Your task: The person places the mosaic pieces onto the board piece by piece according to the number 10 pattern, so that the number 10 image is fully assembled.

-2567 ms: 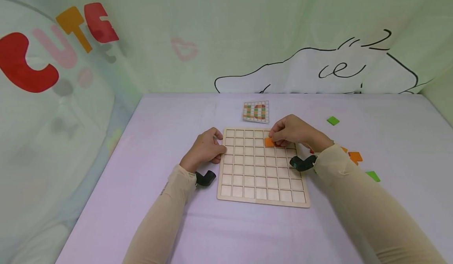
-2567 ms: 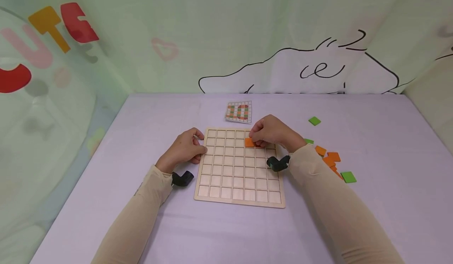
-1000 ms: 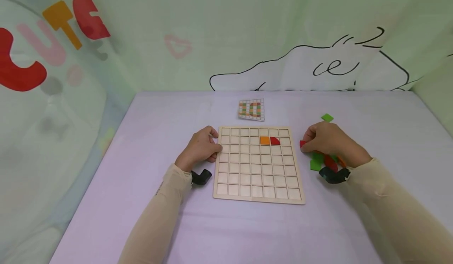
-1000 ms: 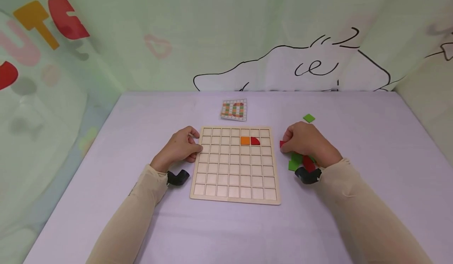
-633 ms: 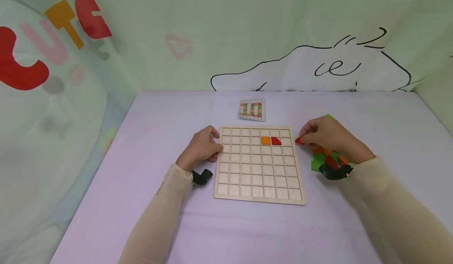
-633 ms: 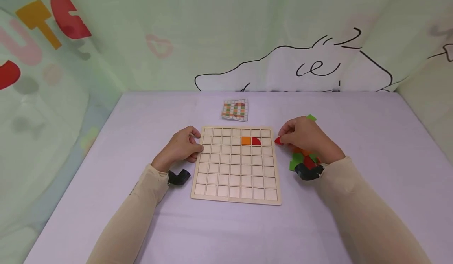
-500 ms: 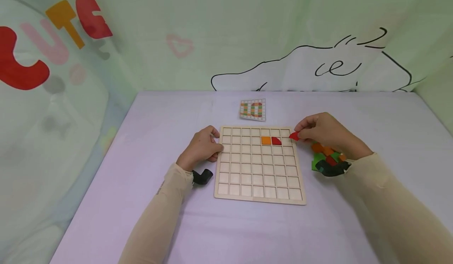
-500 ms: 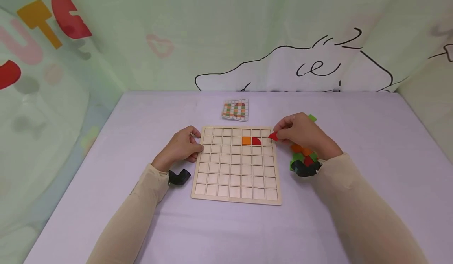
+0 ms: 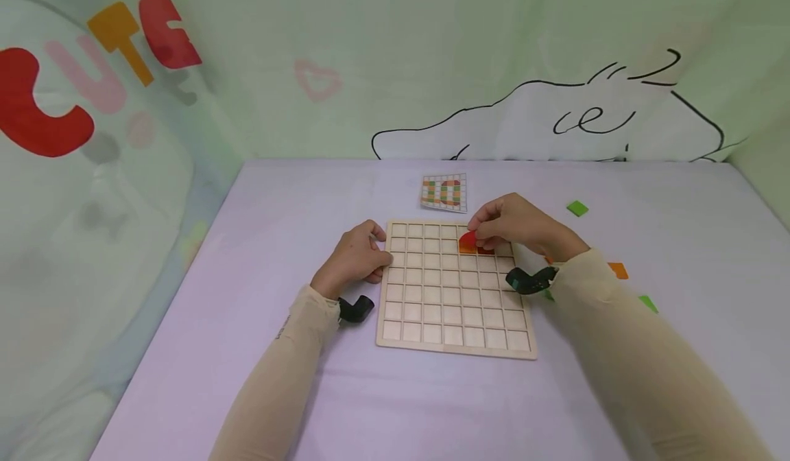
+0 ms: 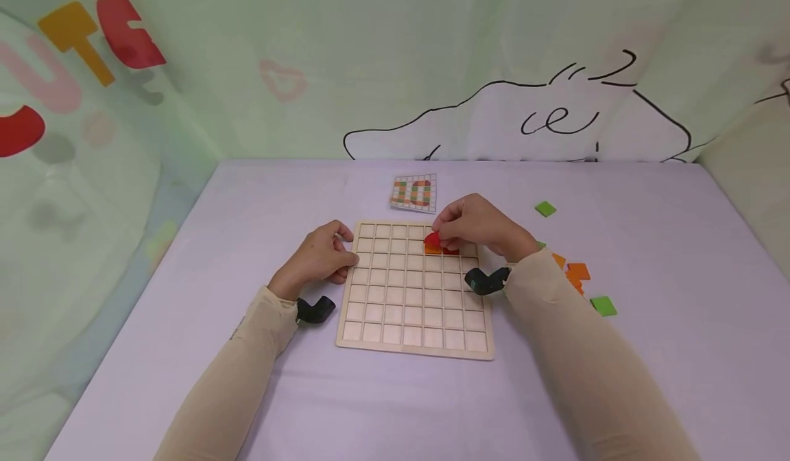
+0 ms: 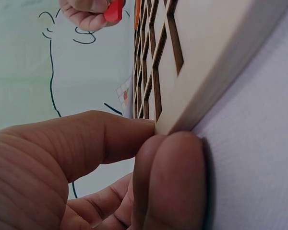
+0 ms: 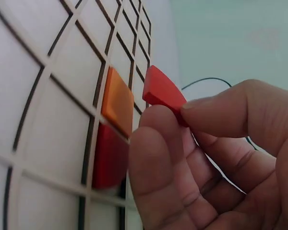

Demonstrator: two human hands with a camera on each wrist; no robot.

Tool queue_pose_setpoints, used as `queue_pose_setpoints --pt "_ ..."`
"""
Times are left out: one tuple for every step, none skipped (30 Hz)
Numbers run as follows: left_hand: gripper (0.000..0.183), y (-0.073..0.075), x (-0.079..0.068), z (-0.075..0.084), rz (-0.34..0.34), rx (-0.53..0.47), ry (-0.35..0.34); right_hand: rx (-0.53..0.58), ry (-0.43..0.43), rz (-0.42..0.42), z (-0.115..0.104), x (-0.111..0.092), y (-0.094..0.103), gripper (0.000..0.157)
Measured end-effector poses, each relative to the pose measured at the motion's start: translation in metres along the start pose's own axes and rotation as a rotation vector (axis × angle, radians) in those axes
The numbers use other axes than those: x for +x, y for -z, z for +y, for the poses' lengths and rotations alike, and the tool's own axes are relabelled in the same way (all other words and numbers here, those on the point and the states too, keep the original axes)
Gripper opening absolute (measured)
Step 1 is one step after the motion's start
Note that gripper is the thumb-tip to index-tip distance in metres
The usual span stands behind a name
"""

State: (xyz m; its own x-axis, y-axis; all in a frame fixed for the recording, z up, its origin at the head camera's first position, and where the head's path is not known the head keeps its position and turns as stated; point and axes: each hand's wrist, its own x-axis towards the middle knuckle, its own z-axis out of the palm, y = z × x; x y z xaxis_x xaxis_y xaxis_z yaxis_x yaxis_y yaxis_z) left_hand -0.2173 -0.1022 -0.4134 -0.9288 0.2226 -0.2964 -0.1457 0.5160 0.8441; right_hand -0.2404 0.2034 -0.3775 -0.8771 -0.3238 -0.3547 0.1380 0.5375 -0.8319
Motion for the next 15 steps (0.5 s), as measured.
queue_pose_setpoints --pt "0.035 0.0 0.0 0.0 -0.001 0.0 -0.001 0.001 0.004 -0.007 -0.001 0.002 -0.002 0.022" --pt "0.036 0.0 0.001 -0.001 -0.002 -0.002 -0.001 -0.003 0.009 -0.014 -0.002 0.004 -0.003 0.022" --pt "0.036 0.0 0.001 -0.001 -0.002 -0.001 -0.002 -0.008 0.014 -0.019 -0.004 0.006 -0.005 0.022" --pt "0.036 0.0 0.001 -0.001 -0.003 -0.001 -0.001 -0.015 0.018 -0.025 -0.005 0.007 -0.006 0.021" --pt "0.036 0.0 0.001 -0.001 -0.002 0.0 -0.001 -0.024 0.021 -0.03 -0.006 0.009 -0.007 0.021" --pt "0.036 0.0 0.001 -0.001 -0.001 -0.001 -0.002 -0.033 0.024 -0.035 -0.008 0.01 -0.008 0.02" --pt "0.036 -0.001 0.001 -0.001 -0.001 -0.002 -0.002 -0.039 0.027 -0.041 -0.009 0.011 -0.009 0.02" --pt "0.036 -0.001 0.001 -0.001 0.0 -0.002 -0.002 -0.047 0.029 -0.047 -0.011 0.012 -0.01 0.02" --pt "0.036 -0.001 0.001 -0.001 0.0 -0.003 -0.001 -0.052 0.03 -0.052 -0.012 0.013 -0.011 0.02" --pt "0.036 -0.001 0.001 0.0 0.0 -0.005 -0.001 -0.059 0.03 -0.057 -0.013 0.014 -0.012 0.019" --pt "0.036 -0.001 0.001 0.0 0.0 -0.006 -0.002 -0.066 0.031 -0.061 -0.014 0.015 -0.013 0.019" --pt "0.036 -0.001 0.001 0.0 0.0 -0.006 -0.001 -0.071 0.032 -0.065 -0.015 0.015 -0.014 0.019" --pt "0.036 -0.001 0.001 0.0 0.001 -0.006 -0.001 -0.076 0.033 -0.068 -0.016 0.016 -0.014 0.018" --pt "0.036 0.0 0.001 0.0 0.001 -0.005 -0.002 -0.08 0.033 -0.072 -0.016 0.016 -0.015 0.018" --pt "0.036 -0.001 0.001 0.0 0.001 -0.006 -0.002 -0.084 0.032 -0.074 -0.017 0.017 -0.016 0.017"
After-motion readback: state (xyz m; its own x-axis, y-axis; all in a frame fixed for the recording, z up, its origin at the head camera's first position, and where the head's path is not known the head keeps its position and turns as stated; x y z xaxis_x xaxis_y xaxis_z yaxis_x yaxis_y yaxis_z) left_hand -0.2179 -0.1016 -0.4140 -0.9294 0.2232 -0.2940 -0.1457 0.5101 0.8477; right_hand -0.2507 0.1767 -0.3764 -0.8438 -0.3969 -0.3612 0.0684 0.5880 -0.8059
